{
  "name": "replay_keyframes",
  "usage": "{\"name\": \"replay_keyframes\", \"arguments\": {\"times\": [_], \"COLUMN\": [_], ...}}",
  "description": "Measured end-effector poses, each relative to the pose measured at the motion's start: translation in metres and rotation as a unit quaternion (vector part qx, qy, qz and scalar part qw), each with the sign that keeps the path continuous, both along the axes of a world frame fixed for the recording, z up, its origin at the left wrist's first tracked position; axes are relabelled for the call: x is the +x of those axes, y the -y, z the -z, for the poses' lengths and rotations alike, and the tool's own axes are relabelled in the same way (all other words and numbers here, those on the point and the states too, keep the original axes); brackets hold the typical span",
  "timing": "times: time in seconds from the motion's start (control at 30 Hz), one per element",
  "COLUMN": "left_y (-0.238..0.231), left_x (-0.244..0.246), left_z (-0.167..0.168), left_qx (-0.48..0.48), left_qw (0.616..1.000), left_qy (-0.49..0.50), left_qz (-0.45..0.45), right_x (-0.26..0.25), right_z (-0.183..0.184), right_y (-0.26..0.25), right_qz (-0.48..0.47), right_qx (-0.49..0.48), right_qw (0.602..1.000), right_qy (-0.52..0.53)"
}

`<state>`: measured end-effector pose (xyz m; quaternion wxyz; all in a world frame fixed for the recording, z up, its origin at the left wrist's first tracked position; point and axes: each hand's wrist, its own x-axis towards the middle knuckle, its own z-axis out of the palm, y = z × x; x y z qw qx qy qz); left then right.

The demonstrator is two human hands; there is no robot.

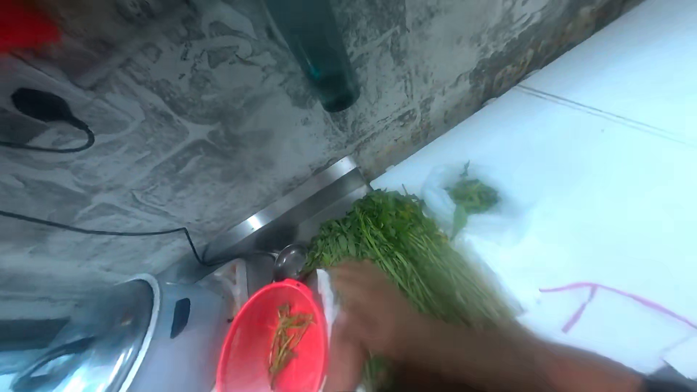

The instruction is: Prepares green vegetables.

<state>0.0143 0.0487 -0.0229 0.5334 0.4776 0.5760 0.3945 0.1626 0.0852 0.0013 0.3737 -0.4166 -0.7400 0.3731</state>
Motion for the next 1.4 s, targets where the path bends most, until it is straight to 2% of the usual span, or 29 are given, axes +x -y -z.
{"name": "replay_keyframes", "arguments": {"times": [0.03, 0.1, 0.2, 0.3, 0.37, 0.47, 0.57, 0.63, 0.7, 0.77, 0.83, 0.87, 0.93, 1.03, 1.07, 1.13, 1.2, 1.3, 1.4], "left_y": [-0.005, -0.012, -0.028, -0.047, -0.057, -0.069, -0.076, -0.081, -0.088, -0.093, -0.098, -0.100, -0.102, -0.097, -0.099, -0.105, -0.101, -0.095, -0.080], "left_x": [-0.004, -0.005, 0.026, 0.054, 0.067, 0.085, 0.103, 0.107, 0.100, 0.086, 0.076, 0.074, 0.076, 0.084, 0.084, 0.077, 0.061, 0.052, 0.043], "left_z": [0.012, 0.021, 0.015, 0.006, 0.001, 0.000, 0.002, 0.004, 0.011, 0.027, 0.046, 0.055, 0.069, 0.077, 0.078, 0.083, 0.095, 0.078, 0.040], "left_qx": [0.038, 0.060, 0.031, -0.006, -0.008, 0.010, -0.011, 0.007, 0.085, 0.131, 0.065, 0.003, -0.098, -0.154, -0.160, -0.176, -0.210, -0.233, -0.160], "left_qw": [0.999, 0.992, 0.989, 0.986, 0.980, 0.978, 0.975, 0.976, 0.977, 0.970, 0.956, 0.942, 0.914, 0.893, 0.895, 0.916, 0.947, 0.969, 0.985], "left_qy": [0.031, 0.106, 0.133, 0.104, 0.081, 0.052, 0.073, 0.072, -0.014, -0.141, -0.265, -0.317, -0.372, -0.398, -0.395, -0.349, -0.242, -0.027, 0.042], "left_qz": [-0.012, 0.015, 0.057, 0.129, 0.182, 0.203, 0.208, 0.205, 0.193, 0.150, 0.112, 0.113, 0.126, 0.142, 0.133, 0.093, 0.022, -0.075, -0.050], "right_x": [0.016, 0.033, 0.029, 0.045, 0.064, 0.081, 0.091, 0.108, 0.131, 0.160, 0.189, 0.201, 0.224, 0.246, 0.243, 0.227, 0.199, 0.157, 0.117], "right_z": [0.012, 0.029, 0.053, 0.061, 0.058, 0.053, 0.049, 0.032, 0.016, 0.018, 0.021, 0.024, 0.047, 0.103, 0.110, 0.107, 0.098, 0.080, 0.069], "right_y": [0.001, 0.010, 0.021, 0.011, 0.002, -0.005, -0.014, -0.027, -0.040, -0.054, -0.074, -0.085, -0.103, -0.109, -0.104, -0.083, -0.051, -0.015, 0.013], "right_qz": [0.022, -0.003, -0.003, 0.114, 0.124, 0.083, 0.129, 0.153, 0.203, 0.251, 0.283, 0.297, 0.312, 0.293, 0.302, 0.336, 0.347, 0.259, 0.139], "right_qx": [-0.066, -0.176, -0.121, -0.068, -0.078, -0.109, -0.129, -0.167, -0.118, 0.038, 0.196, 0.235, 0.218, 0.021, -0.015, 0.021, 0.033, -0.065, -0.200], "right_qw": [0.998, 0.984, 0.992, 0.990, 0.988, 0.988, 0.981, 0.973, 0.972, 0.967, 0.939, 0.925, 0.916, 0.911, 0.906, 0.911, 0.921, 0.960, 0.970], "right_qy": [0.005, 0.008, -0.045, -0.045, -0.056, -0.075, -0.067, -0.042, -0.033, -0.024, 0.007, 0.030, 0.127, 0.291, 0.295, 0.240, 0.174, 0.088, 0.008]}}
